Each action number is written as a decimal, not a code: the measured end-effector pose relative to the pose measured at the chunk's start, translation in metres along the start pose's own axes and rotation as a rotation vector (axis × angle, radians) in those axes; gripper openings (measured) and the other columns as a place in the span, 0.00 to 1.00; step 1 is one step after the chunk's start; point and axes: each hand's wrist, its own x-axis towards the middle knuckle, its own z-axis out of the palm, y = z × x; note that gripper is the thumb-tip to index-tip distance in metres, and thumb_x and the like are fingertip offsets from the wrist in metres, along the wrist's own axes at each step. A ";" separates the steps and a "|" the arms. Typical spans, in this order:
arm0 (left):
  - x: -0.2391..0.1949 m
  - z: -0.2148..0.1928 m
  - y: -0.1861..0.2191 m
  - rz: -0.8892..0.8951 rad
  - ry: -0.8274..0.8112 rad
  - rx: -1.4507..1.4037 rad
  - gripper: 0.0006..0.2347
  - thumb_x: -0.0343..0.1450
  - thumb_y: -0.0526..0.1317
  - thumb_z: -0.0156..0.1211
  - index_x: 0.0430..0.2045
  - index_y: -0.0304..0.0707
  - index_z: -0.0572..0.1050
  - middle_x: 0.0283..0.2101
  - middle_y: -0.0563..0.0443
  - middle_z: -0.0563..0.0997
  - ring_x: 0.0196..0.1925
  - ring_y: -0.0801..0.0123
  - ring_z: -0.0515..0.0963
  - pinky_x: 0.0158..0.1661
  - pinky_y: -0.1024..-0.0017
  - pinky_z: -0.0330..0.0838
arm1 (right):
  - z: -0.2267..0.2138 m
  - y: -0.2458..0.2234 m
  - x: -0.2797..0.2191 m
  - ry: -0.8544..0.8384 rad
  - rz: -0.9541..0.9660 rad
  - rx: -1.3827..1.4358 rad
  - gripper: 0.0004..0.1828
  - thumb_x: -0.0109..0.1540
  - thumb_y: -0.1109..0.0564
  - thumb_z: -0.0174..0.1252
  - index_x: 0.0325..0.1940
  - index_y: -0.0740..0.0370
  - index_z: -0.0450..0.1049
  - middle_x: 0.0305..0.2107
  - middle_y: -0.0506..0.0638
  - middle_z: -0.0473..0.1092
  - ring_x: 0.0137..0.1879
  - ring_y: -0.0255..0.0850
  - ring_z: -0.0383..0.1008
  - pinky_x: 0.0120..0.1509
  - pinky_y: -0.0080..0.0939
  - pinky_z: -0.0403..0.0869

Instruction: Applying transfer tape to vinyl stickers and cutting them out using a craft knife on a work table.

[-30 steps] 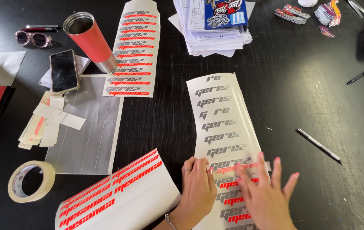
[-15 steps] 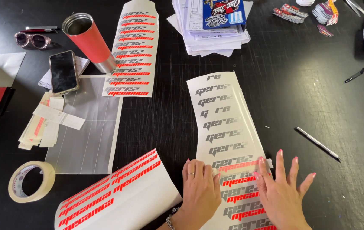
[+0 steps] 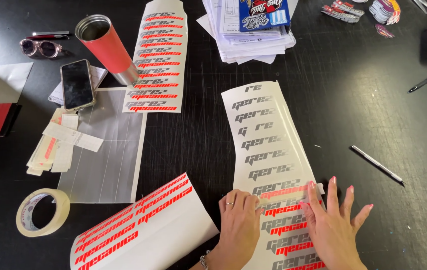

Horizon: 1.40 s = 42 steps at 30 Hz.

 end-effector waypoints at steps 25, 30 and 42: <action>0.002 -0.026 0.011 0.048 0.022 -0.087 0.09 0.73 0.25 0.61 0.44 0.34 0.81 0.47 0.50 0.85 0.57 0.49 0.80 0.54 0.57 0.72 | -0.120 -0.082 0.063 -0.694 0.307 0.602 0.17 0.68 0.40 0.56 0.42 0.48 0.84 0.22 0.41 0.79 0.22 0.36 0.67 0.40 0.36 0.66; 0.007 -0.029 0.014 0.041 0.035 -0.142 0.04 0.75 0.26 0.58 0.36 0.31 0.80 0.45 0.47 0.86 0.56 0.49 0.80 0.55 0.56 0.70 | -0.121 -0.099 0.074 -0.793 0.472 0.784 0.16 0.67 0.44 0.60 0.41 0.54 0.87 0.23 0.42 0.74 0.23 0.32 0.60 0.28 0.34 0.59; 0.017 -0.037 0.021 -0.051 -0.011 -0.246 0.01 0.74 0.27 0.58 0.35 0.29 0.76 0.42 0.42 0.81 0.53 0.48 0.78 0.56 0.54 0.72 | -0.101 -0.096 0.074 -0.744 0.542 0.862 0.13 0.68 0.50 0.60 0.35 0.58 0.83 0.22 0.43 0.76 0.26 0.29 0.63 0.30 0.30 0.62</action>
